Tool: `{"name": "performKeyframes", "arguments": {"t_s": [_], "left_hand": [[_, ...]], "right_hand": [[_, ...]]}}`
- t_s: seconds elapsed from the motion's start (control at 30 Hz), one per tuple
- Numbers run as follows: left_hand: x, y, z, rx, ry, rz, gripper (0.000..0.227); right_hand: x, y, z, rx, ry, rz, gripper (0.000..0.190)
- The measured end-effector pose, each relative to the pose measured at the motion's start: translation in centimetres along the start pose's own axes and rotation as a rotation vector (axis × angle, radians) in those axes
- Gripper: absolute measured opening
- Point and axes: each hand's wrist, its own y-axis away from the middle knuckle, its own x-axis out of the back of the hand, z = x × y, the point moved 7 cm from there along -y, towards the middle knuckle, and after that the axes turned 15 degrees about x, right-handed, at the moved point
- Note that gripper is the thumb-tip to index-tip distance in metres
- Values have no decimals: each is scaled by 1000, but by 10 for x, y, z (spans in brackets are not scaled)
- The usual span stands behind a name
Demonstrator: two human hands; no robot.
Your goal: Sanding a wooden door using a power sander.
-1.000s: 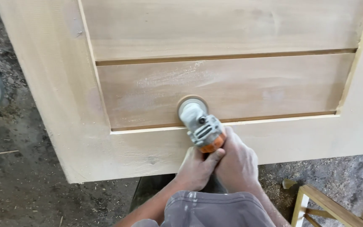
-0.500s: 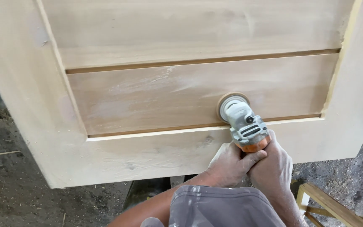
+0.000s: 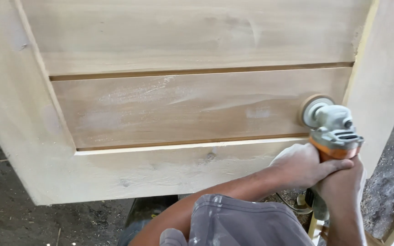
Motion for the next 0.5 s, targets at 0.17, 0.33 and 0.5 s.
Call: {"name": "performKeyframes", "arguments": {"t_s": [0.17,0.33,0.5], "left_hand": [[27,23,-11,45,-40,4,80],[88,99,-44,-6,61,109,72],[144,179,-98,235,162,104,61]], "right_hand": [[-14,8,-40,220,-180,6,43],[-51,48,-108,184,-258,-30,44],[-102,87,-165,225,-134,-218,45]]}}
